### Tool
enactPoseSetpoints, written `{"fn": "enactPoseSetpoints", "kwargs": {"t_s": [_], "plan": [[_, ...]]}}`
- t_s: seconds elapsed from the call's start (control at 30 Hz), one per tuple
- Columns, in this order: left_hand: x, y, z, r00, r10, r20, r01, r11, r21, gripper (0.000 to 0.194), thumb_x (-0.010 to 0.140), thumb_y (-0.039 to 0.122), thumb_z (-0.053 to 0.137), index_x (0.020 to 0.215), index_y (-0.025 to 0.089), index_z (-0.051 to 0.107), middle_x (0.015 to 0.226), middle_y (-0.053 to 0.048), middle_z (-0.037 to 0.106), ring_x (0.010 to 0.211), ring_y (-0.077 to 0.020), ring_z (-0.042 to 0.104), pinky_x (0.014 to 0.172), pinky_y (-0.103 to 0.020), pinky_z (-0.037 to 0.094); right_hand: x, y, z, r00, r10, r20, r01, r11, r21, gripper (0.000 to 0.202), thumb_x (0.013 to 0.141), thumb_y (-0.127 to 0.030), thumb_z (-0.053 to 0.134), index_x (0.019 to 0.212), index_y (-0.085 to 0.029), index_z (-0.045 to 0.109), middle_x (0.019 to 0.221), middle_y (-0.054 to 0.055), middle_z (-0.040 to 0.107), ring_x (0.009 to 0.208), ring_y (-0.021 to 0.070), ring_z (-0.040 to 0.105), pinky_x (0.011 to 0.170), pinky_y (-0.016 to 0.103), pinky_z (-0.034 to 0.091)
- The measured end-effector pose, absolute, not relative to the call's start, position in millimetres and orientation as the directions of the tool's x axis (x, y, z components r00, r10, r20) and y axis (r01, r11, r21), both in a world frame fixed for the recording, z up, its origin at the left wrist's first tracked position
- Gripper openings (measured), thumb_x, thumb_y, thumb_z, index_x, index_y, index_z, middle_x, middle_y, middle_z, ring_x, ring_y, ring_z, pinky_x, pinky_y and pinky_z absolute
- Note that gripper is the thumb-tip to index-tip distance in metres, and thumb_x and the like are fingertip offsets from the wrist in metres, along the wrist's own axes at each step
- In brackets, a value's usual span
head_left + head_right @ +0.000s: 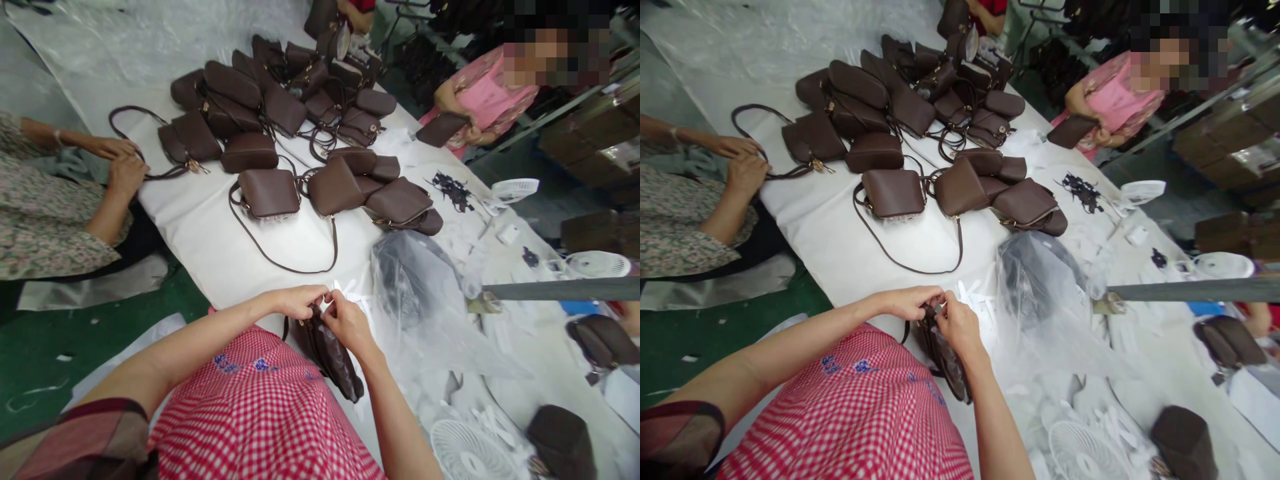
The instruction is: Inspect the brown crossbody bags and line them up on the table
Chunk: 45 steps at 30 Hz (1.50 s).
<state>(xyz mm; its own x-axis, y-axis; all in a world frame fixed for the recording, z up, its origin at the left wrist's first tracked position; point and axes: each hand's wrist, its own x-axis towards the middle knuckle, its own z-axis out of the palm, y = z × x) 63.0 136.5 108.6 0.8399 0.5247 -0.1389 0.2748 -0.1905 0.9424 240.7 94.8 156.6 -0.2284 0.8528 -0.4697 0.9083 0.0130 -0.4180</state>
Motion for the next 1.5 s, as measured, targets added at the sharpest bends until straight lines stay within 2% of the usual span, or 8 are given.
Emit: {"fn": "enactPoseSetpoints", "kwargs": {"t_s": [0.13, 0.3, 0.43, 0.63, 0.87, 1.27, 1.37, 1.5], "plan": [[62.5, 144.1, 115.2, 0.834, 0.526, -0.168, 0.325, -0.221, 0.919, 0.038, 0.059, -0.001, 0.050, 0.093, 0.018, 0.047, 0.082, 0.002, 0.048, 0.073, -0.0135, 0.047, 0.065, -0.023, 0.041, 234.6, 96.3, 151.7, -0.158, 0.871, -0.464, 0.877, -0.093, -0.472, 0.025, 0.074, -0.014, 0.059, 0.096, -0.023, 0.050, 0.069, -0.004, 0.065, 0.064, 0.0154, 0.060, 0.059, 0.023, 0.032], [60.7, 151.4, 112.5, 0.819, 0.551, -0.162, 0.327, -0.215, 0.920, 0.052, 0.065, -0.002, 0.048, 0.112, 0.019, 0.048, 0.085, 0.002, 0.056, 0.077, -0.0138, 0.054, 0.067, -0.022, 0.043, 237.6, 96.7, 145.8, -0.072, 0.898, -0.434, 0.847, -0.175, -0.502, 0.019, 0.074, -0.016, 0.055, 0.091, -0.023, 0.051, 0.067, -0.004, 0.065, 0.062, 0.0153, 0.059, 0.059, 0.024, 0.034], [59.2, 158.4, 99.7, 0.803, 0.583, -0.124, 0.274, -0.176, 0.945, 0.055, 0.066, -0.005, 0.045, 0.114, 0.021, 0.049, 0.084, 0.003, 0.059, 0.077, -0.0126, 0.056, 0.070, -0.021, 0.043, 240.2, 102.0, 148.7, -0.079, 0.909, -0.409, 0.888, -0.123, -0.443, 0.014, 0.076, -0.018, 0.054, 0.089, -0.024, 0.053, 0.070, -0.004, 0.067, 0.067, 0.0155, 0.060, 0.059, 0.024, 0.032], [59.3, 161.2, 69.7, 0.737, 0.660, -0.146, 0.145, 0.056, 0.988, 0.048, 0.069, -0.003, 0.046, 0.111, 0.018, 0.052, 0.085, 0.002, 0.061, 0.075, -0.0116, 0.058, 0.070, -0.023, 0.045, 234.0, 113.6, 146.0, -0.090, 0.897, -0.433, 0.933, -0.076, -0.351, 0.012, 0.079, -0.017, 0.055, 0.088, -0.024, 0.055, 0.074, -0.004, 0.069, 0.069, 0.0147, 0.060, 0.058, 0.024, 0.028], [59.4, 161.7, 53.3, 0.695, 0.701, -0.162, 0.085, 0.143, 0.986, 0.047, 0.069, -0.003, 0.046, 0.110, 0.019, 0.052, 0.086, 0.002, 0.059, 0.070, -0.0088, 0.056, 0.065, -0.019, 0.044, 225.6, 122.4, 141.3, -0.010, 0.885, -0.466, 0.976, -0.093, -0.196, 0.015, 0.081, -0.018, 0.054, 0.094, -0.024, 0.057, 0.075, -0.002, 0.069, 0.071, 0.0157, 0.060, 0.055, 0.024, 0.025], [68.6, 171.5, 39.1, 0.647, 0.733, -0.210, -0.006, 0.281, 0.960, 0.042, 0.069, -0.003, 0.046, 0.105, 0.016, 0.054, 0.081, 0.003, 0.057, 0.065, -0.0076, 0.055, 0.062, -0.020, 0.045, 215.1, 128.1, 140.4, 0.089, 0.892, -0.444, 0.992, -0.118, -0.038, 0.020, 0.083, -0.018, 0.052, 0.101, -0.023, 0.060, 0.078, 0.001, 0.069, 0.070, 0.0175, 0.061, 0.055, 0.026, 0.025], [69.4, 171.9, 39.2, 0.650, 0.728, -0.216, -0.022, 0.302, 0.953, 0.041, 0.069, -0.003, 0.047, 0.104, 0.016, 0.055, 0.080, 0.003, 0.057, 0.064, -0.0071, 0.055, 0.062, -0.020, 0.045, 215.0, 128.6, 137.8, 0.101, 0.890, -0.444, 0.992, -0.126, -0.027, 0.023, 0.083, -0.018, 0.051, 0.104, -0.023, 0.060, 0.079, 0.002, 0.070, 0.072, 0.0183, 0.063, 0.056, 0.026, 0.027], [72.6, 172.1, 42.9, 0.658, 0.723, -0.212, -0.047, 0.320, 0.946, 0.040, 0.068, -0.004, 0.047, 0.103, 0.016, 0.056, 0.077, 0.004, 0.057, 0.063, -0.0070, 0.055, 0.061, -0.019, 0.046, 219.8, 135.0, 132.3, 0.059, 0.871, -0.488, 0.982, -0.138, -0.128, 0.042, 0.080, -0.020, 0.056, 0.123, -0.022, 0.056, 0.081, 0.003, 0.072, 0.078, 0.0199, 0.064, 0.058, 0.026, 0.031]]}}
